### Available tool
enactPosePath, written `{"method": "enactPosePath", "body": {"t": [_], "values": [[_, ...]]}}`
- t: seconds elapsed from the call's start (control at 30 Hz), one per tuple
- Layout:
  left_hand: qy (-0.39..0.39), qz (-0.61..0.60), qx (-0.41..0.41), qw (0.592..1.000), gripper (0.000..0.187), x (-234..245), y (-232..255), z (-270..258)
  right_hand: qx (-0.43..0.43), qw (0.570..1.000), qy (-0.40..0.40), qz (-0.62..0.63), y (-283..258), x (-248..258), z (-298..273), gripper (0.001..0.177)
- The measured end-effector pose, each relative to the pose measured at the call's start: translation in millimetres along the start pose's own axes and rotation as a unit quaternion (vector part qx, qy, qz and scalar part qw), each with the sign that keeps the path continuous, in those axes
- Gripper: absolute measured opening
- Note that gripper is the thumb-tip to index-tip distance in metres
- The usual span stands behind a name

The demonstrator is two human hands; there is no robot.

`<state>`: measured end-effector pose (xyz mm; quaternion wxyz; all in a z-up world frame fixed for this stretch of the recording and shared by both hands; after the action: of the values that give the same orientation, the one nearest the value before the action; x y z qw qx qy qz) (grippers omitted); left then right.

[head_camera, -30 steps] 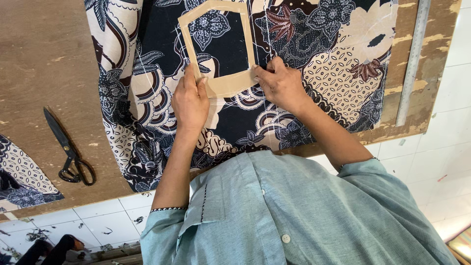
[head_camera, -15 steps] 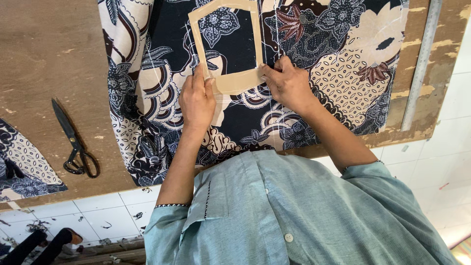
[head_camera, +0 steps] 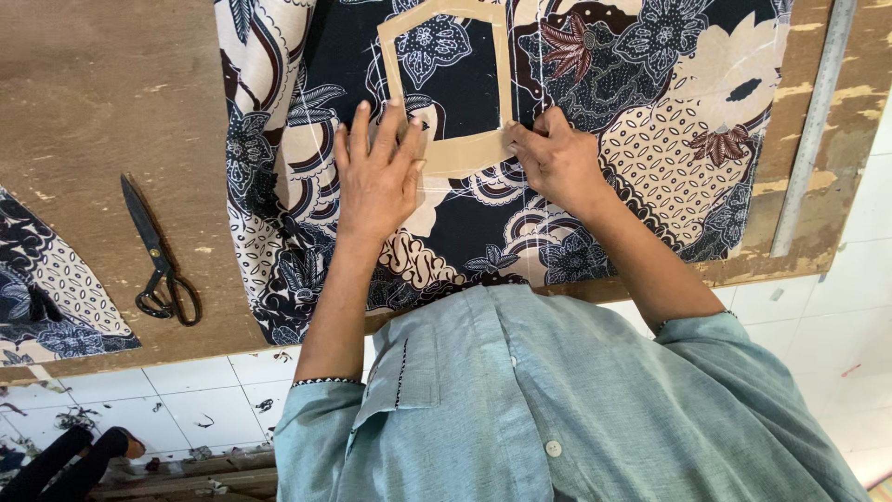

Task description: The person places a cardboard template on a patterned fabric, traces its outline with chalk, and then uses scissors to cut the fabric along the marked lines. The cut piece is separated from the main roll.

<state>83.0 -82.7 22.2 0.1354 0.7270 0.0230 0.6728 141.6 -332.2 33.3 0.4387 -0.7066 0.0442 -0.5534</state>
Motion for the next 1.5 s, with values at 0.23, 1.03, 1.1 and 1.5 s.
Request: {"method": "enactPosePath", "body": {"t": [0.23, 1.03, 1.1, 1.5], "values": [[-0.052, 0.004, -0.061, 0.997, 0.051, -9, -13, 4, -0.006, 1.000, -0.004, -0.016, 1, -2, -1, 0.029], [-0.004, -0.067, -0.046, 0.997, 0.052, -16, -17, -4, -0.017, 1.000, 0.002, -0.004, 5, -4, -2, 0.034], [0.001, -0.067, -0.048, 0.997, 0.052, -16, -16, -4, -0.020, 1.000, 0.000, -0.003, 6, -4, -3, 0.033], [-0.001, -0.038, -0.051, 0.998, 0.058, -20, -15, -6, -0.003, 1.000, 0.012, 0.005, 2, -2, -2, 0.033]]}}
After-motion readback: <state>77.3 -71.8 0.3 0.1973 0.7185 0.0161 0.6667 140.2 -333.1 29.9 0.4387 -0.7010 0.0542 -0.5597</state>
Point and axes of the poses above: each hand's wrist, its own z-axis towards the middle knuckle, its own x-axis out of the back of the hand, y = z × x, the point moved 5 cm from there along z, towards the middle knuckle, and after that the axes turned 13 degrees about z, right-handed, at the moved point
